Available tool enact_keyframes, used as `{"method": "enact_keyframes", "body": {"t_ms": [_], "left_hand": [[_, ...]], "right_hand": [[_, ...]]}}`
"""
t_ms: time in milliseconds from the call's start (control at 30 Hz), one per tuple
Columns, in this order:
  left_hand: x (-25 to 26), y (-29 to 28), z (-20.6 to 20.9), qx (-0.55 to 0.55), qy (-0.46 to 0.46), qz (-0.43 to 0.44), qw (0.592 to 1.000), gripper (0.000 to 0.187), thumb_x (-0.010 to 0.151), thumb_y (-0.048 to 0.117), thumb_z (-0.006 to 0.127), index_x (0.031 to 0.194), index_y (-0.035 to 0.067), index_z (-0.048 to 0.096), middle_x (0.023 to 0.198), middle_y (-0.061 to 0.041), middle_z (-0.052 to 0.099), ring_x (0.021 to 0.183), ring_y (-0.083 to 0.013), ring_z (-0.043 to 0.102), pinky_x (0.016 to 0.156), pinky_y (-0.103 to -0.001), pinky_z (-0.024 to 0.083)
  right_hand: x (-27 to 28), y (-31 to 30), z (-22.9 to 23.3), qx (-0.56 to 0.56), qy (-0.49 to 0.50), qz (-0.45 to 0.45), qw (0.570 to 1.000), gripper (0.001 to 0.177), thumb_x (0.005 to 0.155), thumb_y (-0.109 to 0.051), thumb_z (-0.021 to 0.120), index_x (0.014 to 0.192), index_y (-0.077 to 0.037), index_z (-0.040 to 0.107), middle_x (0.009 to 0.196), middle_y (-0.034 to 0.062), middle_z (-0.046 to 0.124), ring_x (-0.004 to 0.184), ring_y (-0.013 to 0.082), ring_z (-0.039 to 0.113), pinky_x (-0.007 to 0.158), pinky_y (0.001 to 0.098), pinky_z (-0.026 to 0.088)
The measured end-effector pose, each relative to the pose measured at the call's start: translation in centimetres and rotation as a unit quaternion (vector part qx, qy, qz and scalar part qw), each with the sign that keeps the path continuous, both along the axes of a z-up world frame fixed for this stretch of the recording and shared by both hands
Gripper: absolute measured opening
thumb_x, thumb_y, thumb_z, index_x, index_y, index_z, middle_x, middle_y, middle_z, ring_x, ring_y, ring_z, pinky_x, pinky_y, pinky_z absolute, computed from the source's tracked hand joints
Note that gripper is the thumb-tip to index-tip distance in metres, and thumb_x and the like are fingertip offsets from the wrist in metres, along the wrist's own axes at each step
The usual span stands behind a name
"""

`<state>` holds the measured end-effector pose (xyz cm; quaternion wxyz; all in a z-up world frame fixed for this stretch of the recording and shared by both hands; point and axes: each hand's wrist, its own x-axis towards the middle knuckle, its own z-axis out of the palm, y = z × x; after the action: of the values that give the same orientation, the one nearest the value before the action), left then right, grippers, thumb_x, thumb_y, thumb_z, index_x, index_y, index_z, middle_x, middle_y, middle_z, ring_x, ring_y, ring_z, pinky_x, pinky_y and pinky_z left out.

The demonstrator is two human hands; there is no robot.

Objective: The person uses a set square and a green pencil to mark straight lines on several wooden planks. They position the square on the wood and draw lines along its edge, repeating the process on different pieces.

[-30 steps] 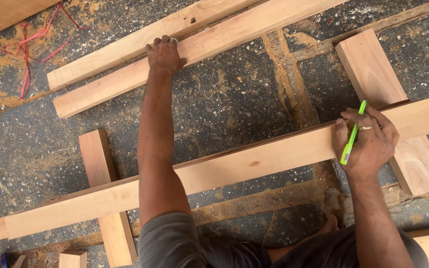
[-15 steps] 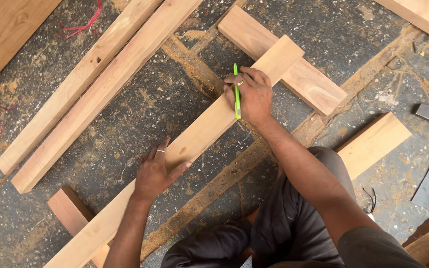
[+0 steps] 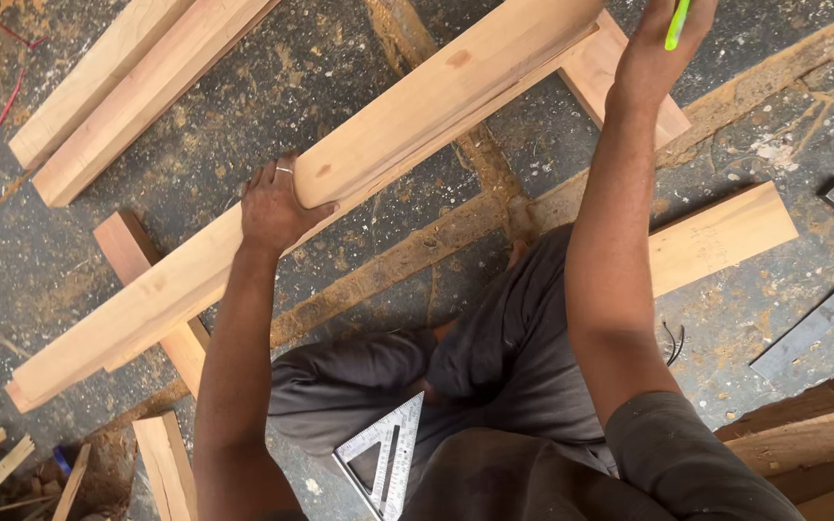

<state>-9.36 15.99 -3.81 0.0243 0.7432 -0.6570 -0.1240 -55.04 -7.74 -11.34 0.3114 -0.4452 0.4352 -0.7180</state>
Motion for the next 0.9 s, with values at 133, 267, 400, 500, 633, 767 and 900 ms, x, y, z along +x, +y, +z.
{"method": "enact_keyframes", "body": {"t_ms": [133,267,400,500,633,767,900], "left_hand": [[-0.1,-0.3,-0.1,0.03,0.001,0.023,0.999,0.103,0.064,0.057,0.094,0.145,0.012,0.048,0.137,-0.016,0.058,0.131,-0.037,0.052,0.109,-0.058,0.037],[0.2,0.4,-0.2,0.035,0.015,0.03,0.999,0.104,0.064,0.056,0.094,0.147,0.014,0.048,0.137,-0.013,0.059,0.133,-0.0366,0.051,0.114,-0.058,0.036],[0.1,0.0,-0.2,0.012,0.01,0.018,1.0,0.107,0.061,0.056,0.097,0.145,0.012,0.047,0.136,-0.016,0.057,0.132,-0.0383,0.048,0.11,-0.059,0.032],[0.0,0.2,-0.3,0.024,0.021,0.029,0.999,0.106,0.062,0.055,0.096,0.146,0.014,0.047,0.134,-0.014,0.058,0.132,-0.0351,0.05,0.113,-0.057,0.033],[0.3,0.3,-0.5,0.02,0.018,0.027,0.999,0.106,0.061,0.055,0.097,0.146,0.014,0.048,0.133,-0.012,0.058,0.131,-0.0355,0.05,0.115,-0.056,0.032],[0.4,0.1,-0.8,0.035,0.021,0.037,0.998,0.108,0.059,0.055,0.097,0.146,0.014,0.048,0.13,-0.012,0.058,0.131,-0.0348,0.05,0.115,-0.055,0.032],[0.4,0.0,-1.0,0.038,0.022,0.043,0.998,0.11,0.056,0.056,0.099,0.145,0.015,0.048,0.129,-0.01,0.059,0.13,-0.0338,0.049,0.116,-0.057,0.029]], "right_hand": [[-0.6,-0.8,-2.9,0.056,0.228,-0.052,0.971,0.019,0.104,-0.007,0.067,0.119,0.002,0.06,0.113,0.0169,0.074,0.105,0.0296,0.073,0.093,0.0422,0.056],[1.3,-1.5,-3.5,0.045,0.336,-0.006,0.941,0.017,0.098,-0.002,0.07,0.112,0.002,0.062,0.105,0.0195,0.076,0.099,0.0378,0.074,0.085,0.0456,0.056],[1.1,-1.3,-3.0,0.024,0.348,-0.011,0.937,0.009,0.099,0.001,0.069,0.106,0.003,0.064,0.1,0.02,0.077,0.094,0.0409,0.074,0.082,0.0469,0.057],[0.8,-1.1,-2.5,0.033,0.356,-0.001,0.934,0.009,0.099,0.001,0.069,0.105,0.003,0.064,0.099,0.0191,0.077,0.094,0.0395,0.074,0.082,0.0458,0.057],[0.8,-1.1,-2.1,0.027,0.357,0.012,0.934,0.011,0.098,0.002,0.07,0.107,0.003,0.065,0.101,0.0189,0.076,0.093,0.0374,0.076,0.081,0.045,0.057],[0.2,-1.2,-2.2,-0.01,0.364,0.02,0.931,0.015,0.098,0.004,0.07,0.11,0.004,0.062,0.105,0.0202,0.075,0.097,0.0385,0.074,0.084,0.046,0.057],[0.2,-1.1,-2.4,0.019,0.374,0.026,0.927,0.011,0.101,0.003,0.069,0.11,0.003,0.064,0.105,0.0179,0.076,0.099,0.0331,0.076,0.083,0.0448,0.058]]}}
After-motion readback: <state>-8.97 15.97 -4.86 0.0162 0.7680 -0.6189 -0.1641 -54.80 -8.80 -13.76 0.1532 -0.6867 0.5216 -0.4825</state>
